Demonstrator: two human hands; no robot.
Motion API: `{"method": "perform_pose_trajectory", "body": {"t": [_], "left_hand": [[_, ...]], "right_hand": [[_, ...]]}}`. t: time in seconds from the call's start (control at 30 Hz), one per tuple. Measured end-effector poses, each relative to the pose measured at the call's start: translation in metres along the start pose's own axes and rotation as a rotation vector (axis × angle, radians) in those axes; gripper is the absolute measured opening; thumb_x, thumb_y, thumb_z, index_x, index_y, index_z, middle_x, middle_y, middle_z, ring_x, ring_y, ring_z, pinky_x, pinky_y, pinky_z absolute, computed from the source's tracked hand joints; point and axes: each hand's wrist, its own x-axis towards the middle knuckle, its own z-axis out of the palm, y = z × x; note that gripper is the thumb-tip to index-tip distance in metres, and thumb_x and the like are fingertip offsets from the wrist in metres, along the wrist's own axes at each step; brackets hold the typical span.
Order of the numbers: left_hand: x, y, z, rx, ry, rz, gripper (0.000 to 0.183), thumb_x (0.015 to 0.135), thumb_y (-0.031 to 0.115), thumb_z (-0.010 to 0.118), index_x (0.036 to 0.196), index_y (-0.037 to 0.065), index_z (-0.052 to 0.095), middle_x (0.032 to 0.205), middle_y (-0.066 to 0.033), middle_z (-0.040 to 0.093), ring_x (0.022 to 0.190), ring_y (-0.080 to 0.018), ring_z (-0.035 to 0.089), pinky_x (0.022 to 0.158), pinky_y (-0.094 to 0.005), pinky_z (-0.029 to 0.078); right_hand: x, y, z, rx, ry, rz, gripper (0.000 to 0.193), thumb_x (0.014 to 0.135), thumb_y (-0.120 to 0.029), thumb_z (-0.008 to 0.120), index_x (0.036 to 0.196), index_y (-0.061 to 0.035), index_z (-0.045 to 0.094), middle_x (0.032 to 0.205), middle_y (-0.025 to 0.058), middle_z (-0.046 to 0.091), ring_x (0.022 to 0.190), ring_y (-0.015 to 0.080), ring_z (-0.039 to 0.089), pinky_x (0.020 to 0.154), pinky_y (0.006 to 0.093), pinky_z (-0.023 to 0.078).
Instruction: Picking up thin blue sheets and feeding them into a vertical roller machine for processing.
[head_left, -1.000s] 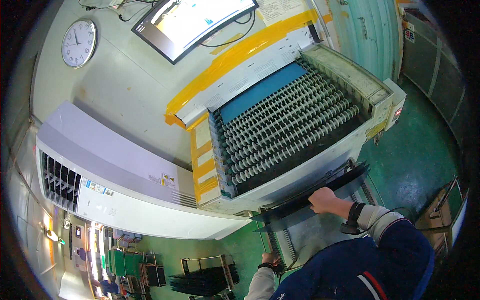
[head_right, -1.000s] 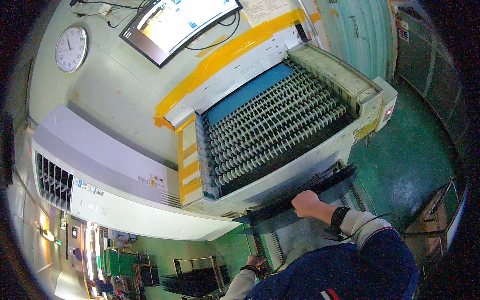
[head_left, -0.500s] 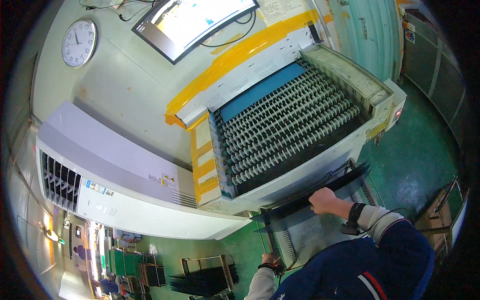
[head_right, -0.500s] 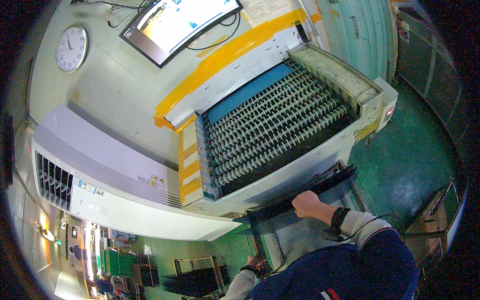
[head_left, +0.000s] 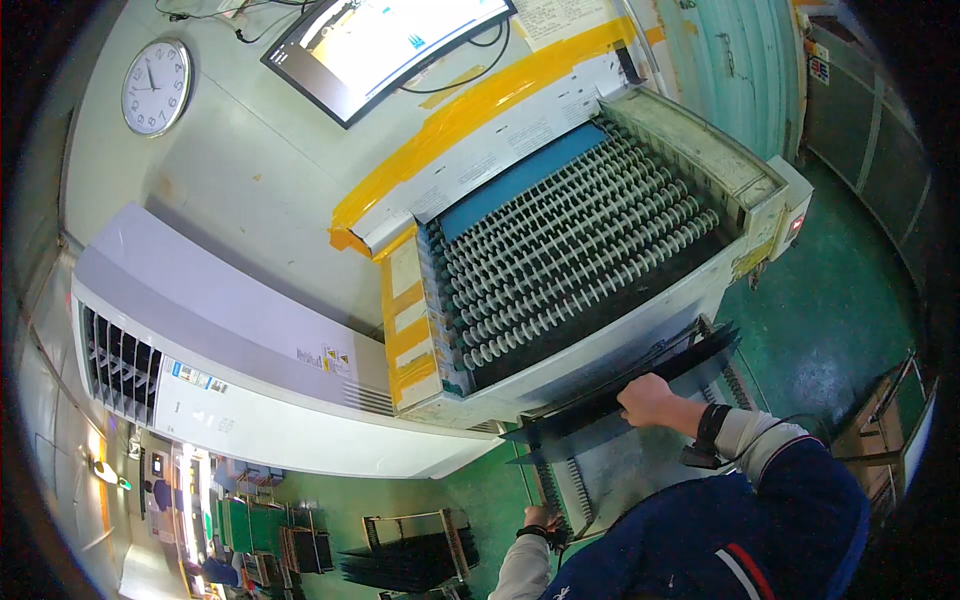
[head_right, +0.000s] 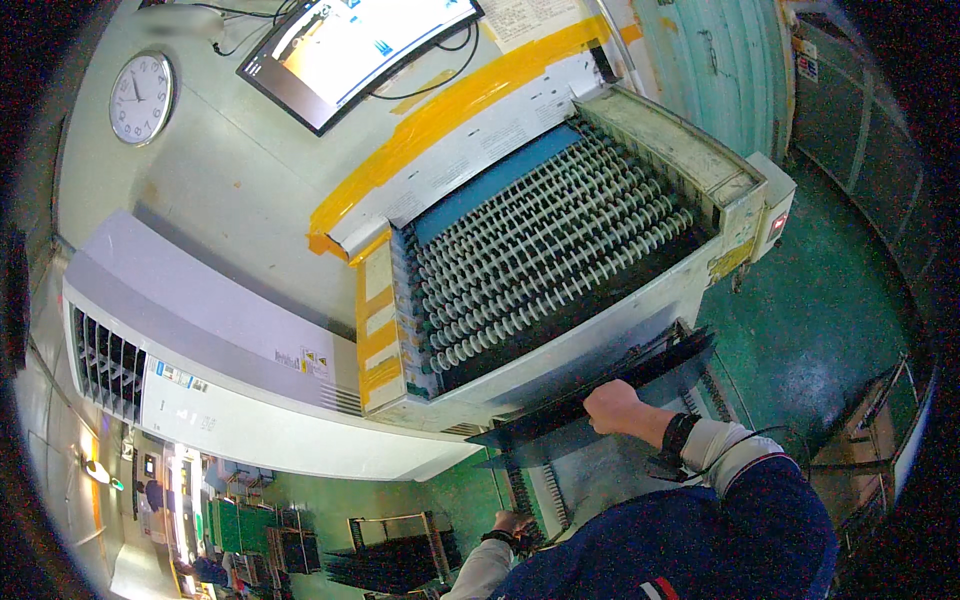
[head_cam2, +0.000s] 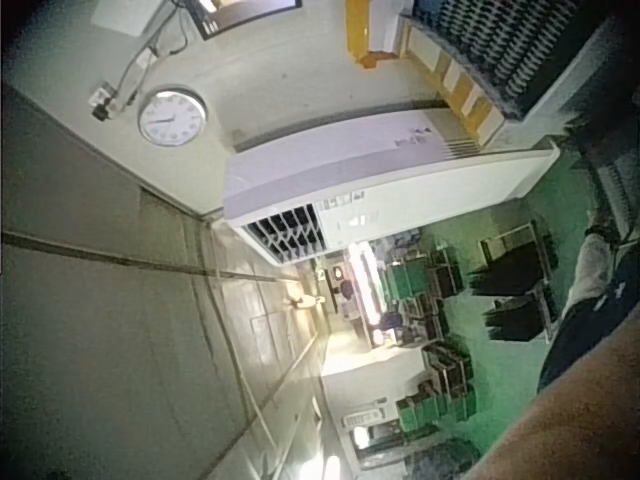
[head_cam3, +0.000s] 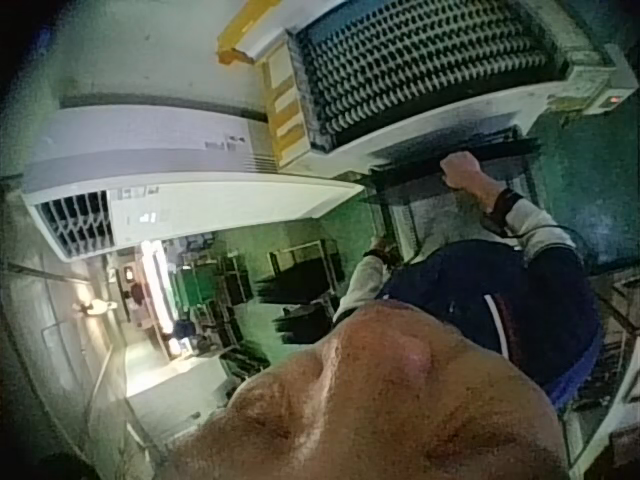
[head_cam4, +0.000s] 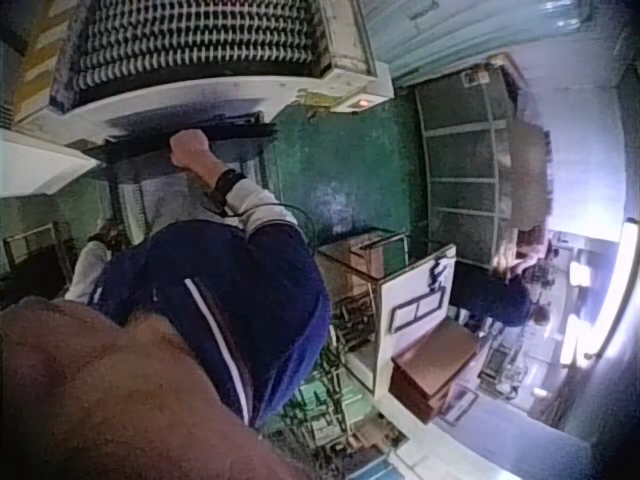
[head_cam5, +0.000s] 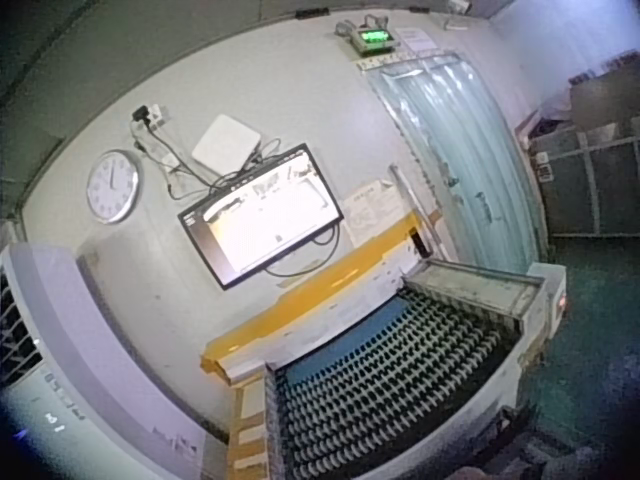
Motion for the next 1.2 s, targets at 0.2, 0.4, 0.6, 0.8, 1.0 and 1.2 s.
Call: {"method": "perform_pose_trajectory", "body": {"t": [0.2, 0.4, 0.6, 0.8, 1.0, 1.2], "left_hand": [[0.002, -0.002, -0.002, 0.086, 0.000, -0.005, 0.039, 0.093, 0.048, 0.038, 0.104, 0.021, 0.064, 0.073, 0.0037, 0.066, 0.059, -0.0137, 0.063, 0.057, -0.0367, 0.045], [0.000, 0.001, 0.003, 0.299, 0.179, -0.006, 0.039, 0.092, 0.051, 0.038, 0.090, 0.027, 0.068, 0.070, 0.0093, 0.066, 0.056, -0.0111, 0.062, 0.054, -0.0367, 0.040], [-0.012, 0.009, -0.013, -0.097, -0.052, -0.060, 0.035, 0.092, 0.048, 0.041, 0.089, 0.025, 0.067, 0.066, 0.0082, 0.065, 0.054, -0.0108, 0.062, 0.054, -0.0353, 0.044], [0.005, 0.001, 0.004, -0.332, -0.105, -0.227, 0.032, 0.092, 0.045, 0.044, 0.098, 0.024, 0.068, 0.067, 0.0079, 0.066, 0.055, -0.0091, 0.062, 0.055, -0.0337, 0.048], [0.021, -0.011, 0.014, -0.046, -0.060, -0.120, 0.036, 0.094, 0.044, 0.038, 0.112, 0.023, 0.062, 0.077, 0.0029, 0.069, 0.062, -0.0122, 0.065, 0.056, -0.0349, 0.050], [0.003, 0.001, -0.003, -0.411, -0.093, -0.209, 0.041, 0.095, 0.044, 0.037, 0.114, 0.016, 0.059, 0.078, -0.0016, 0.069, 0.063, -0.0172, 0.065, 0.054, -0.0357, 0.050]], "right_hand": [[0.000, -0.001, -0.003, 0.002, -0.016, 0.007, 0.031, 0.079, -0.039, 0.061, 0.087, -0.0093, 0.069, 0.083, 0.0123, 0.068, 0.084, 0.0309, 0.066, 0.074, 0.0436, 0.051], [-0.002, -0.002, -0.008, 0.017, -0.030, 0.011, 0.032, 0.080, -0.039, 0.061, 0.090, -0.0091, 0.069, 0.085, 0.0124, 0.068, 0.085, 0.0313, 0.065, 0.074, 0.0436, 0.050], [-0.001, -0.003, -0.007, 0.019, -0.058, 0.025, 0.033, 0.080, -0.039, 0.061, 0.090, -0.0089, 0.069, 0.087, 0.0134, 0.068, 0.087, 0.0316, 0.065, 0.076, 0.0437, 0.050], [-0.002, -0.002, -0.006, 0.004, -0.061, 0.020, 0.032, 0.080, -0.039, 0.061, 0.090, -0.0090, 0.069, 0.086, 0.0134, 0.068, 0.087, 0.0314, 0.065, 0.076, 0.0434, 0.050], [-0.003, -0.003, -0.007, -0.009, -0.037, 0.011, 0.032, 0.079, -0.039, 0.061, 0.089, -0.0095, 0.069, 0.085, 0.0124, 0.068, 0.085, 0.0310, 0.066, 0.075, 0.0438, 0.051], [-0.003, -0.001, 0.000, -0.010, -0.028, -0.017, 0.031, 0.080, -0.038, 0.060, 0.089, -0.0104, 0.069, 0.085, 0.0121, 0.068, 0.086, 0.0310, 0.066, 0.074, 0.0441, 0.051]]}}
